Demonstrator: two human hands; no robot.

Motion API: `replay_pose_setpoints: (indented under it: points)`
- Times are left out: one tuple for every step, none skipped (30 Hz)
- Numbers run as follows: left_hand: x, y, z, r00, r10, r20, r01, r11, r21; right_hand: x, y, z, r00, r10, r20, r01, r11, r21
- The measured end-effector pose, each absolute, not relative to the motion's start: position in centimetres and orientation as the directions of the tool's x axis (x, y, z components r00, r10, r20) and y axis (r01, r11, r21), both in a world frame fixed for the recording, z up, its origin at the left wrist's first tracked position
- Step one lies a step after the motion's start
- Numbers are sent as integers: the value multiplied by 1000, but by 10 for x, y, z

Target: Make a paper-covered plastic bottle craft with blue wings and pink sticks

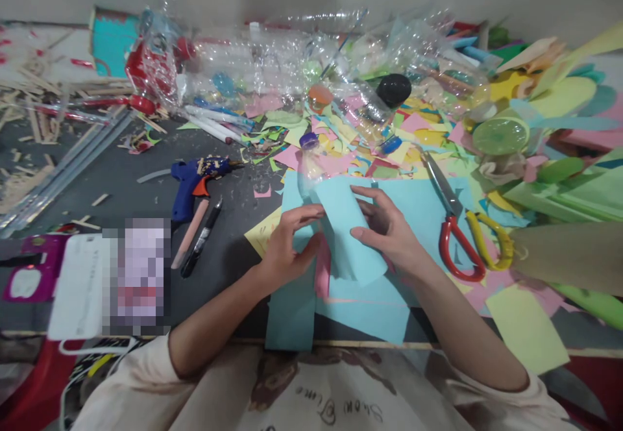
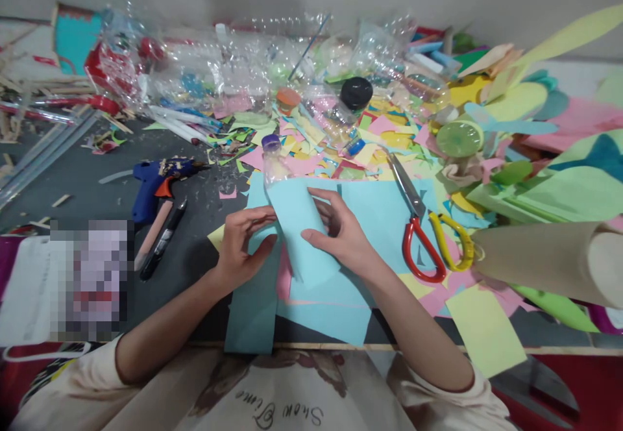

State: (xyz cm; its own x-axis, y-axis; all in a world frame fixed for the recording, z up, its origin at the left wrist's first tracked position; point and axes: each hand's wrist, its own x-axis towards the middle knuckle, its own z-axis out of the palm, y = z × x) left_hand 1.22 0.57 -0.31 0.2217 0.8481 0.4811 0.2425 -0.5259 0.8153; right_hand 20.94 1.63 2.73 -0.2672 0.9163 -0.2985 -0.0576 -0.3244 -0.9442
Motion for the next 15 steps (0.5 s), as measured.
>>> replay_pose_setpoints:
  points:
    - [11,7,-2,227,828,513,266,-559,785,210,17,30,-299,897,-325,-106,-370,-923]
    - [9,9,0,248,798,549,316,-602,733,212,18,32,-334,876,-349,-145,-413,-899]
    - [6,11,4,289,765,576,388,-644,660,214,19,33,-375,851,-368,-173,-454,-874]
    - [2,13,11,339,732,591,465,-676,571,216,21,33,-419,823,-383,-189,-492,-850]
    - [-2,15,19,396,698,597,527,-705,475,219,23,33,-464,795,-390,-197,-522,-830]
    - [-5,15,29,467,665,584,566,-731,380,222,25,31,-510,767,-389,-197,-544,-815]
    - [-8,15,39,536,639,551,584,-753,304,224,27,30,-558,739,-378,-193,-559,-807]
    - [-10,14,50,606,625,492,582,-770,261,226,29,28,-606,708,-363,-185,-570,-801]
    - [-12,13,59,683,600,416,551,-797,246,228,31,26,-649,676,-350,-174,-579,-796]
    - [-12,11,68,737,587,335,532,-809,249,229,32,25,-690,639,-339,-156,-589,-793]
    - [-12,10,75,776,573,265,514,-817,262,230,33,24,-727,601,-332,-133,-597,-791]
    - [-12,9,80,803,557,213,494,-821,286,229,34,23,-758,563,-329,-101,-600,-793]
    - [-11,8,83,820,545,176,477,-821,314,229,34,22,-777,536,-331,-67,-593,-803]
    - [-11,8,84,829,540,147,467,-812,351,227,34,22,-762,554,-335,-48,-565,-824]
    - [-11,10,84,828,547,122,463,-790,401,225,34,21,-705,625,-337,-48,-515,-856]
